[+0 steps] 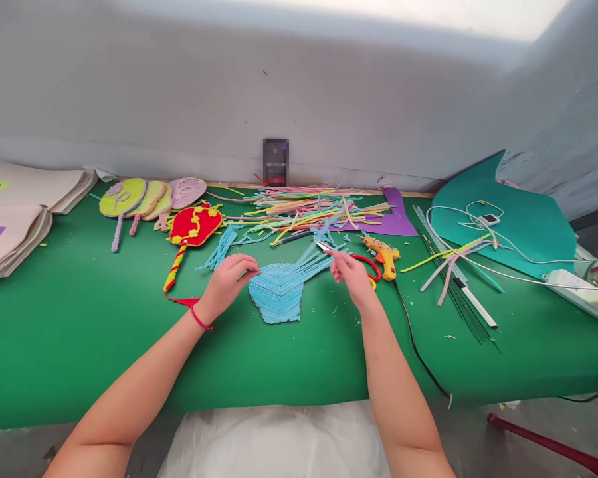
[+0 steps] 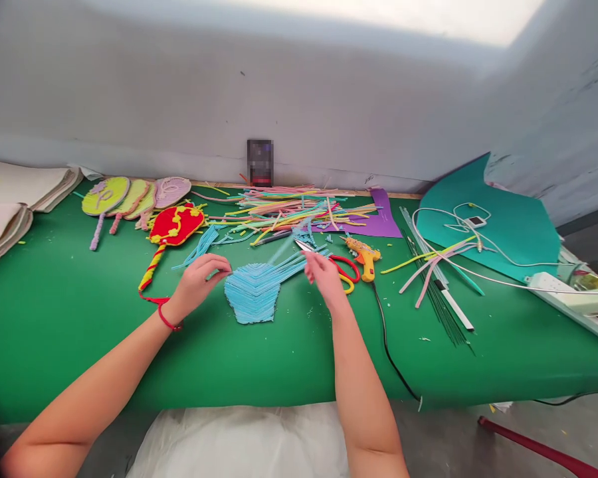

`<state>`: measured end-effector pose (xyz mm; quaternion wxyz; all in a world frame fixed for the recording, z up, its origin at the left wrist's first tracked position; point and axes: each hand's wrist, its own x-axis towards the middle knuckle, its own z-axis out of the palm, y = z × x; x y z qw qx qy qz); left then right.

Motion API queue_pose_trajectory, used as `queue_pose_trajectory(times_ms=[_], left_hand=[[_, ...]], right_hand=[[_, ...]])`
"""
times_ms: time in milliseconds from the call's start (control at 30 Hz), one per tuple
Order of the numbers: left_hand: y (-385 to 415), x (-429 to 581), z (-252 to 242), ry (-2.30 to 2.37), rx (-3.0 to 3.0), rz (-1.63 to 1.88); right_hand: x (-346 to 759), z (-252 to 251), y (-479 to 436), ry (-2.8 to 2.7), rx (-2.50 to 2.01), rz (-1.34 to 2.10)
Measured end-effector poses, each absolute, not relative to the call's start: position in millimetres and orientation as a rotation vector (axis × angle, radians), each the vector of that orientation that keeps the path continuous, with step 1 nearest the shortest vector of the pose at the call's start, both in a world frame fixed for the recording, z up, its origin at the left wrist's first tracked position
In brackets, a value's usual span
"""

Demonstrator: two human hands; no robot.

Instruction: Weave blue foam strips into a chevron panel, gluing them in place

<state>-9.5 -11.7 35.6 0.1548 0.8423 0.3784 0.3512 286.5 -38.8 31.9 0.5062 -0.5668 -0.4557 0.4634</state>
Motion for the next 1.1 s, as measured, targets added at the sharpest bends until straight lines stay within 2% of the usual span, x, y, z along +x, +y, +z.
queue_pose_trajectory(times_ms=[67, 167, 433, 767, 1100], left_hand=[[-21, -7, 40, 1.011, 2.507, 0.851], [-32, -8, 46, 0.978, 2.619, 0.705], [-41, -12, 47, 1.097, 2.679, 0.668], [-103, 16, 20, 1.223, 2.689, 0.500], [-105, 18, 3, 1.407, 2.654, 0.407]], right_hand=[[269, 41, -47, -1.090, -1.249, 1.394], [259, 51, -58, -1.031, -1.128, 1.531], [245, 41, -71, -0.833, -1.206, 1.404], [229, 17, -68, -0.836, -1.222, 1.418], [232, 15, -68, -0.857, -1.299, 1.387]])
